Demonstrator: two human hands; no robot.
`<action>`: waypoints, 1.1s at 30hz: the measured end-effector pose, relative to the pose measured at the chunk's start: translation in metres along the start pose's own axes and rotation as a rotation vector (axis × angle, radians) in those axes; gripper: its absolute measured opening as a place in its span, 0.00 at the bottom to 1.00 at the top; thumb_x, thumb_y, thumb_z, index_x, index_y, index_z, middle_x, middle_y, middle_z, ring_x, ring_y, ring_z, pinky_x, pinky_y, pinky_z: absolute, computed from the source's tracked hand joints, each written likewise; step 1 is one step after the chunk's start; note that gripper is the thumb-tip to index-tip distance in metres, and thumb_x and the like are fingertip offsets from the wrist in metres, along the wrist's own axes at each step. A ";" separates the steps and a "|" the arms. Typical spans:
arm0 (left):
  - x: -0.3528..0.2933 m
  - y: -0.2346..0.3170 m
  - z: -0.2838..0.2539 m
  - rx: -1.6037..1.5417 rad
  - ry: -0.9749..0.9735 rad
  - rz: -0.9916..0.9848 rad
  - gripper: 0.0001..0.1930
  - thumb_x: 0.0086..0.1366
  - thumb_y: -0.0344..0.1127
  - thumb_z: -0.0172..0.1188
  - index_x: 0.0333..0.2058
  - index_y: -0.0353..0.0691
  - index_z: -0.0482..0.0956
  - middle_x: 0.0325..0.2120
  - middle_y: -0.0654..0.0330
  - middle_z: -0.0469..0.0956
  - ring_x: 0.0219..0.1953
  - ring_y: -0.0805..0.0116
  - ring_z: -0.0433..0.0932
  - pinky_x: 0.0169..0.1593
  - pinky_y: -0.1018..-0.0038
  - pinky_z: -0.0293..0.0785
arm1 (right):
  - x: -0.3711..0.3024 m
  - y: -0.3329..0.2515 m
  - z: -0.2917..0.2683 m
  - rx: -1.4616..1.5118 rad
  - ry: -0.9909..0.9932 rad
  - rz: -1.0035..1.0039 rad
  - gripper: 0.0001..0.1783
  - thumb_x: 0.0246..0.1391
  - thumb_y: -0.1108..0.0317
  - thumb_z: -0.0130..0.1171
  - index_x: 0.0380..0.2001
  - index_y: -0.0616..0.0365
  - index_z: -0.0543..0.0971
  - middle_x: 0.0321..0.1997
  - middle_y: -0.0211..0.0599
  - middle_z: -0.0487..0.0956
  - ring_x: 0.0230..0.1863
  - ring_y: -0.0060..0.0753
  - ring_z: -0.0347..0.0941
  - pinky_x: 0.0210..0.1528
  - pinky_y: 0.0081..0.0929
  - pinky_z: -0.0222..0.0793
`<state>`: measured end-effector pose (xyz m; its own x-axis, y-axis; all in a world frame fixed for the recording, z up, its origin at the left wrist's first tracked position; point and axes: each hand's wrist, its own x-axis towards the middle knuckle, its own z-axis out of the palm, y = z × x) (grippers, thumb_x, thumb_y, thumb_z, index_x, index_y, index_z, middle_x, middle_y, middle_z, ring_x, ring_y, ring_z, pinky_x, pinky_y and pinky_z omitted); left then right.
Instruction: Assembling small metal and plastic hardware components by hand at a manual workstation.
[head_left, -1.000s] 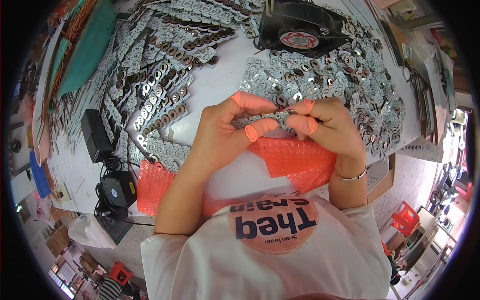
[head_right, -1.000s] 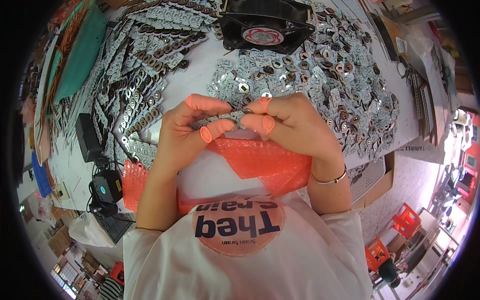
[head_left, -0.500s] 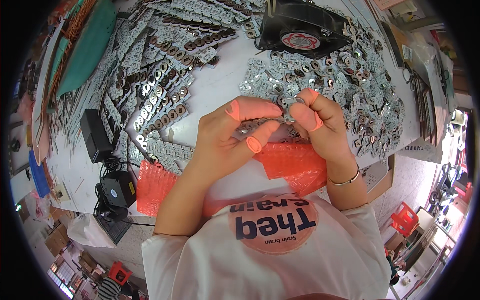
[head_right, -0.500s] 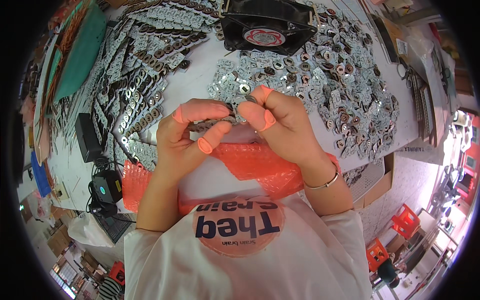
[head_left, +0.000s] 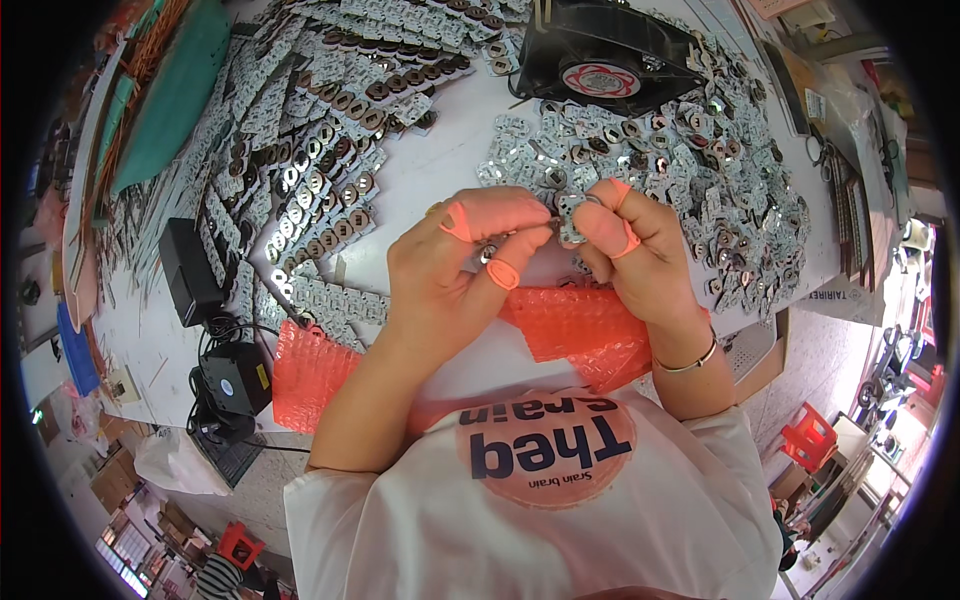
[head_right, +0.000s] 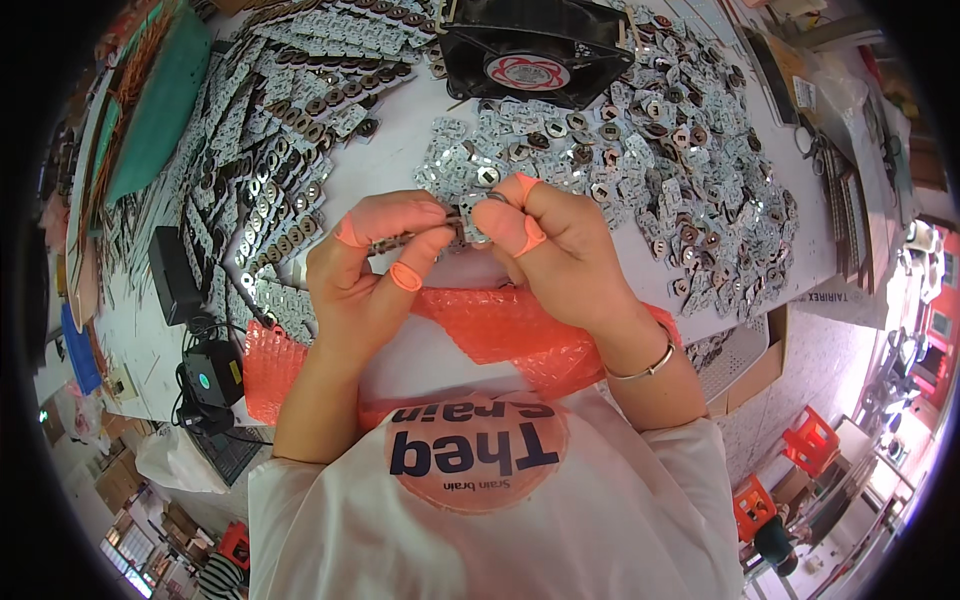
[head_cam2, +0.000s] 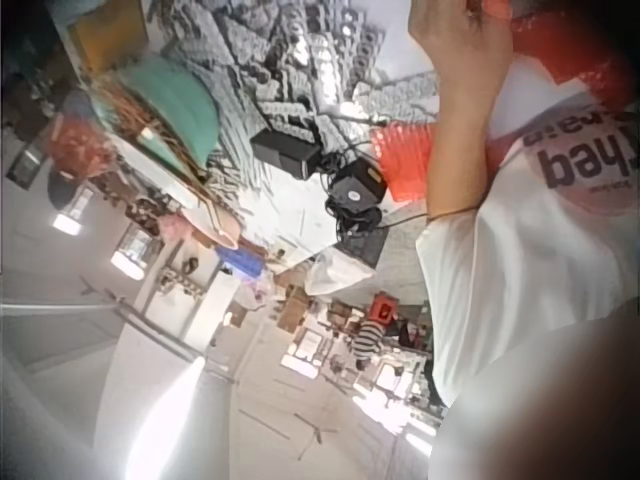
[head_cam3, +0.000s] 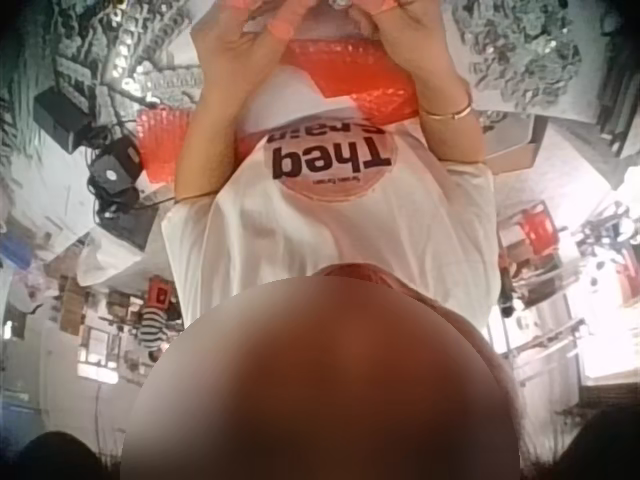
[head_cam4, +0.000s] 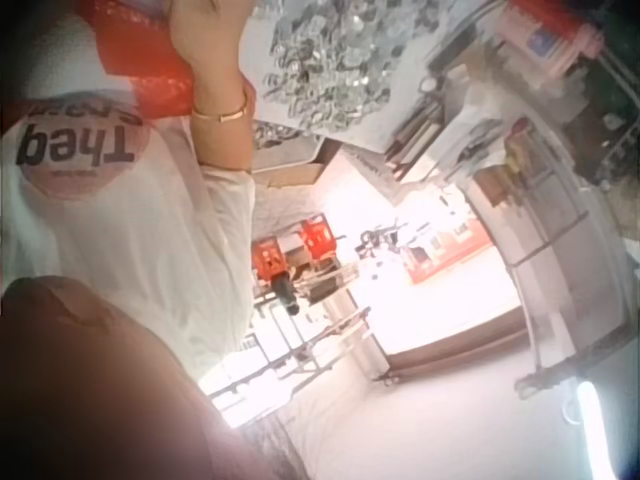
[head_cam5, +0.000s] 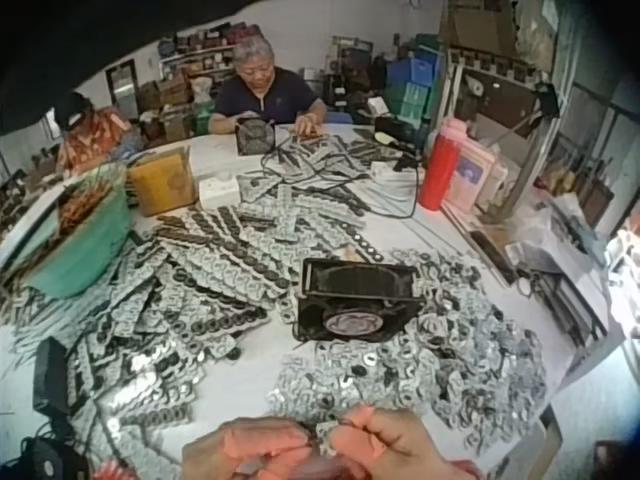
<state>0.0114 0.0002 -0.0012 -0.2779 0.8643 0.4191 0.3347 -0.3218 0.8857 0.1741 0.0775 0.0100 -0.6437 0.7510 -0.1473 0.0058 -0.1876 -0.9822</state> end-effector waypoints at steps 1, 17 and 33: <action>0.000 -0.001 0.000 0.038 -0.037 0.054 0.10 0.53 0.22 0.64 0.36 0.37 0.77 0.32 0.57 0.79 0.34 0.65 0.79 0.36 0.76 0.76 | 0.000 0.000 0.001 0.018 0.036 0.025 0.11 0.60 0.64 0.53 0.26 0.59 0.72 0.15 0.21 0.63 0.15 0.11 0.53 0.17 0.12 0.47; -0.003 -0.006 0.001 0.004 -0.159 -0.257 0.11 0.59 0.22 0.59 0.42 0.33 0.74 0.36 0.57 0.77 0.34 0.72 0.78 0.38 0.78 0.75 | 0.005 -0.008 -0.034 -0.564 0.154 -0.110 0.13 0.57 0.64 0.56 0.37 0.62 0.82 0.18 0.26 0.74 0.18 0.14 0.63 0.21 0.15 0.59; -0.002 -0.010 0.004 -0.248 -0.157 -0.346 0.12 0.58 0.21 0.59 0.42 0.32 0.73 0.37 0.56 0.76 0.36 0.70 0.78 0.38 0.77 0.78 | 0.004 0.001 -0.028 -0.421 0.133 -0.263 0.07 0.53 0.71 0.58 0.32 0.64 0.81 0.24 0.31 0.79 0.21 0.16 0.69 0.24 0.15 0.65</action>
<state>0.0123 0.0031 -0.0115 -0.1895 0.9793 0.0716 0.0144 -0.0701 0.9974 0.1927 0.0981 0.0056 -0.5620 0.8177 0.1244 0.1818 0.2689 -0.9459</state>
